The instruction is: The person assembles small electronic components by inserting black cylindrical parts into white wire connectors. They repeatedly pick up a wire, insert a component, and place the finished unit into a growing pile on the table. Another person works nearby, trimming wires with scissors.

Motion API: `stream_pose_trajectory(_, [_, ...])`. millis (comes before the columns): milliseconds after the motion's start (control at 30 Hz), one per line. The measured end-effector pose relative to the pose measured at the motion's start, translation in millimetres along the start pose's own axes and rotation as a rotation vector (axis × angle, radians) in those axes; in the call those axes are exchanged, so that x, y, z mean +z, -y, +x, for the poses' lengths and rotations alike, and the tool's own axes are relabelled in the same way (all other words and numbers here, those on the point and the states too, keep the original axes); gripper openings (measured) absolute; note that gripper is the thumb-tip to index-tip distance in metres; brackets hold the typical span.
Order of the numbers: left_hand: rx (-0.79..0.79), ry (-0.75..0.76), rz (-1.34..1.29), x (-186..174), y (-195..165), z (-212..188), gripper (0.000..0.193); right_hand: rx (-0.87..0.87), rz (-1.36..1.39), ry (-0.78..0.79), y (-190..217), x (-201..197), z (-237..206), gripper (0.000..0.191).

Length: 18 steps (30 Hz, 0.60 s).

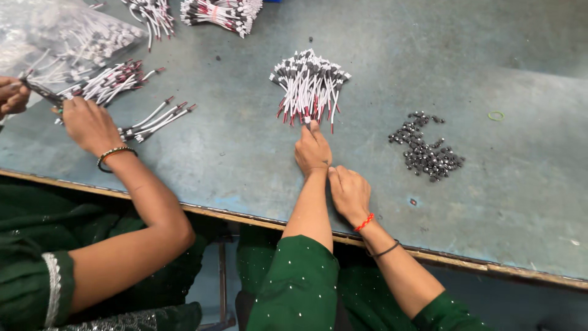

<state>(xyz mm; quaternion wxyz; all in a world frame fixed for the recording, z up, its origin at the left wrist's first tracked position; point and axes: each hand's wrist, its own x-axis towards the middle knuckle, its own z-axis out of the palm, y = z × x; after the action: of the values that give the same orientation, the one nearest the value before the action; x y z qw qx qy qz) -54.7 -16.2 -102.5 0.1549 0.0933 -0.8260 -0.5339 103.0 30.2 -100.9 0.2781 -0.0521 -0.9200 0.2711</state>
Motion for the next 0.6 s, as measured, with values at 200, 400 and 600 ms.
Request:
stream_pose_trajectory(200, [0.154, 0.020, 0.033, 1, 11, 33, 0.049, -0.225, -0.152, -0.290, -32, -97, -90, 0.010])
stream_pose_trajectory(400, [0.237, 0.078, -0.035, 5, 21, 34, 0.047, 0.146, 0.165, -0.342, -94, -114, -39, 0.016])
stream_pose_trajectory(600, [0.342, 0.050, -0.064, 5, 22, 30, 0.047, 0.239, 0.217, -0.468, -152, -101, 9, 0.017])
